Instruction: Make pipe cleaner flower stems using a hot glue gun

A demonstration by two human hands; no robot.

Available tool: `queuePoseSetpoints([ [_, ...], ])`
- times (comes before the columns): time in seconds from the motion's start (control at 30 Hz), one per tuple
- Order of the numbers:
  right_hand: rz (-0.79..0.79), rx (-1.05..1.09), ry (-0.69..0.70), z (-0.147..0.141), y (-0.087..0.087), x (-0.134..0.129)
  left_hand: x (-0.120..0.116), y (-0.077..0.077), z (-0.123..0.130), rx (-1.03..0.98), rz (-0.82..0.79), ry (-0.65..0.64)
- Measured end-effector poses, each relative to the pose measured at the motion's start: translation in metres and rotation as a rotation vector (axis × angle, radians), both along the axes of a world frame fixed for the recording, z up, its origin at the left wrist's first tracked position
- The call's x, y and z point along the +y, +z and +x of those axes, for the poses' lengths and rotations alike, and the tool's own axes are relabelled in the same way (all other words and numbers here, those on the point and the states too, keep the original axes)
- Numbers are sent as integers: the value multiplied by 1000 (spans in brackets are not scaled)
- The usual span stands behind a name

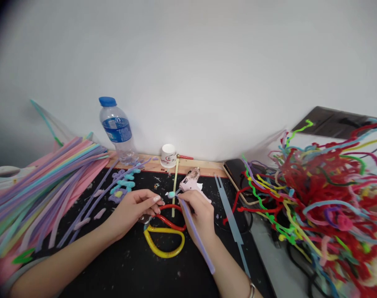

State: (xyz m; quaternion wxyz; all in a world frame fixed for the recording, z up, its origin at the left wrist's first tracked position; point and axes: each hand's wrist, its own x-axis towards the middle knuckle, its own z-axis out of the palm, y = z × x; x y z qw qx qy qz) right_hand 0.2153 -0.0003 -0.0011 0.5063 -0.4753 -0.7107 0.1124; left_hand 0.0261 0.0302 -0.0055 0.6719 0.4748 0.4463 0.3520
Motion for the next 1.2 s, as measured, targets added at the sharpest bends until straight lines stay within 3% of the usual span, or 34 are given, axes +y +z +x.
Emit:
queuePoseSetpoints([
  [0.23,49,-40,94,0,0,-3,-1,0,-1,-155,24,-95],
  [0.53,93,-197,152,-4,1,-6,-5,3,2,36,187,-226],
  [0.97,78,-195,205,-7,0,-6,-3,3,3,28,159,-204],
  [1.2,-71,-49,152,-8,0,-4,-3,7,3,-38,61,-60],
])
